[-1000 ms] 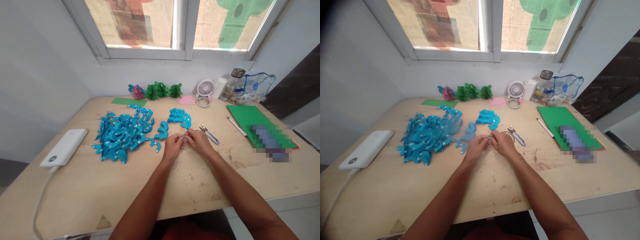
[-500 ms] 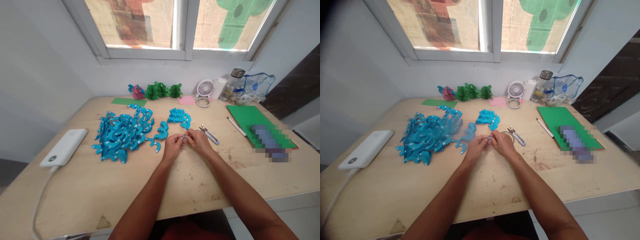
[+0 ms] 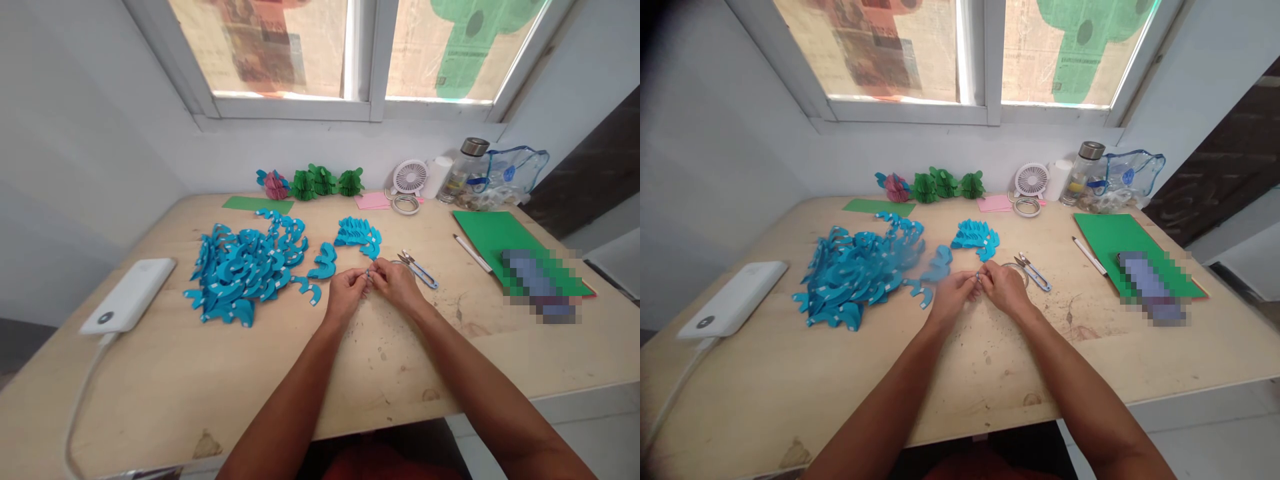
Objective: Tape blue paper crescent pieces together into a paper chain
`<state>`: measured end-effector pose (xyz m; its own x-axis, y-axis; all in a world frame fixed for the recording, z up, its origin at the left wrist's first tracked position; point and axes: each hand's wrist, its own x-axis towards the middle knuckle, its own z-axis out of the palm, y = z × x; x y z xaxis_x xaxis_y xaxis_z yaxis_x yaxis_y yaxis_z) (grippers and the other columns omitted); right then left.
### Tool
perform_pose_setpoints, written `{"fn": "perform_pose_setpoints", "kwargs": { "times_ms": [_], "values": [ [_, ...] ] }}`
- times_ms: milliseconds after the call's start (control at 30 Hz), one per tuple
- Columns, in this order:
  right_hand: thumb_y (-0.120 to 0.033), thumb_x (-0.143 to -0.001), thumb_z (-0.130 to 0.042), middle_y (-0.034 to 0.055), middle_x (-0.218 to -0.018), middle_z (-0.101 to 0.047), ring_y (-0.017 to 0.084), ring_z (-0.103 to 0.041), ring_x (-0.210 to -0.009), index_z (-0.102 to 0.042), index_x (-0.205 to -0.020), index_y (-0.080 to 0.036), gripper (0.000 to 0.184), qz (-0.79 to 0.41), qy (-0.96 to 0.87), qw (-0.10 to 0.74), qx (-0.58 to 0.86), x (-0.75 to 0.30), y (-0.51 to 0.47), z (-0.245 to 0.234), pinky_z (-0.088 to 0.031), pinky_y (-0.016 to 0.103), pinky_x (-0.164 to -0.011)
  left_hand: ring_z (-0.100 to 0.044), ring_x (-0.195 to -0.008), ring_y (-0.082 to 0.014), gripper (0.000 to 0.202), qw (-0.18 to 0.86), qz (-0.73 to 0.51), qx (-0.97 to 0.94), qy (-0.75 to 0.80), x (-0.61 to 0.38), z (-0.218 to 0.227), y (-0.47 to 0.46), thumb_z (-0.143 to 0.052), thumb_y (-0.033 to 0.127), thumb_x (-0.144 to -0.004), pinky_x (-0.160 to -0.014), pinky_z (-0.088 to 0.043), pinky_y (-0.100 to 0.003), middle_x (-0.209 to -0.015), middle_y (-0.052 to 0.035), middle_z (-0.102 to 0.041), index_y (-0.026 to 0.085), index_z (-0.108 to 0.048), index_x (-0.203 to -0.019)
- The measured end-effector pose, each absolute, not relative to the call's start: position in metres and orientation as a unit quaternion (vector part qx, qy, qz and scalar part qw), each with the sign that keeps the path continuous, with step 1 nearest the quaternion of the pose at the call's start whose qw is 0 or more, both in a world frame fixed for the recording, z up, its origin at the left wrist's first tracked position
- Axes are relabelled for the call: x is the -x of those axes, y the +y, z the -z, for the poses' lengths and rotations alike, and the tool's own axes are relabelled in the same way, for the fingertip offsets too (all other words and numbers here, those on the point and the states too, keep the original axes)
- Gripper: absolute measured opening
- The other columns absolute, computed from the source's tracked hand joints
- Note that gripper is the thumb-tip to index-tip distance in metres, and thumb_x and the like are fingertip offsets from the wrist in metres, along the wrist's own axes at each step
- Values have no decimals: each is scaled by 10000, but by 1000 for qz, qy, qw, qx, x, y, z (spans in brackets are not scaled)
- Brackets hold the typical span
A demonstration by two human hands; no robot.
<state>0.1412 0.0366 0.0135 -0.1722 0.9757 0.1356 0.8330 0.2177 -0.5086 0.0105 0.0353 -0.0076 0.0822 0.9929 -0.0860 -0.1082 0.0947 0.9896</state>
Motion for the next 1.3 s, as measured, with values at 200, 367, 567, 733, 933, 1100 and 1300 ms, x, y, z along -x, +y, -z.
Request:
{"fn": "perform_pose_setpoints", "kwargs": {
  "times_ms": [200,367,567,733,933,1100,1300],
  "values": [
    [-239,-802,-486,10,-647,-647,146,-545,-582,-602,-834,-208,125,-150,-749,215,608,-140,36,-13,-284,233,-543,-492,-460,-93,142,552,-489,-474,482,-11,10,35,-547,216,-665,-456,-390,-195,-509,6,-588,140,-667,-649],
    [-247,-790,-499,18,-652,-652,153,-557,-598,-612,-812,-207,122,-140,-746,215,614,-139,36,-12,-289,237,-545,-480,-460,-90,157,507,-492,-502,500,-12,11,34,-524,178,-678,-484,-382,-199,-498,18,-576,146,-664,-613],
    [-246,-775,-509,10,-642,-657,147,-564,-590,-630,-793,-211,127,-163,-733,229,619,-137,35,-13,-304,234,-548,-480,-472,-91,155,473,-491,-515,519,-13,8,32,-522,155,-677,-493,-374,-195,-504,28,-575,149,-668,-624],
    [-268,-786,-502,11,-618,-653,143,-549,-567,-648,-770,-207,158,-169,-727,244,619,-136,34,-14,-298,237,-538,-492,-480,-98,154,454,-489,-525,528,-12,8,32,-519,159,-680,-495,-371,-200,-521,19,-598,152,-661,-621],
    [-267,-774,-462,5,-543,-639,118,-514,-479,-652,-667,-175,237,-270,-667,305,624,-136,37,-11,-305,218,-481,-508,-492,-104,174,426,-480,-543,541,-12,12,32,-496,163,-690,-499,-362,-204,-539,7,-612,147,-655,-621],
    [-239,-727,-457,-3,-478,-619,114,-514,-450,-662,-655,-148,235,-381,-590,356,616,-136,40,-8,-342,204,-468,-518,-519,-110,191,384,-462,-575,556,-13,12,30,-488,163,-696,-521,-356,-213,-563,2,-624,151,-667,-632],
    [-286,-744,-462,4,-499,-630,109,-482,-406,-668,-695,-148,252,-381,-580,356,626,-139,40,-6,-331,213,-434,-539,-532,-120,181,366,-468,-575,563,-13,8,30,-496,150,-689,-537,-373,-221,-573,-6,-636,160,-654,-603]
  ]
}}
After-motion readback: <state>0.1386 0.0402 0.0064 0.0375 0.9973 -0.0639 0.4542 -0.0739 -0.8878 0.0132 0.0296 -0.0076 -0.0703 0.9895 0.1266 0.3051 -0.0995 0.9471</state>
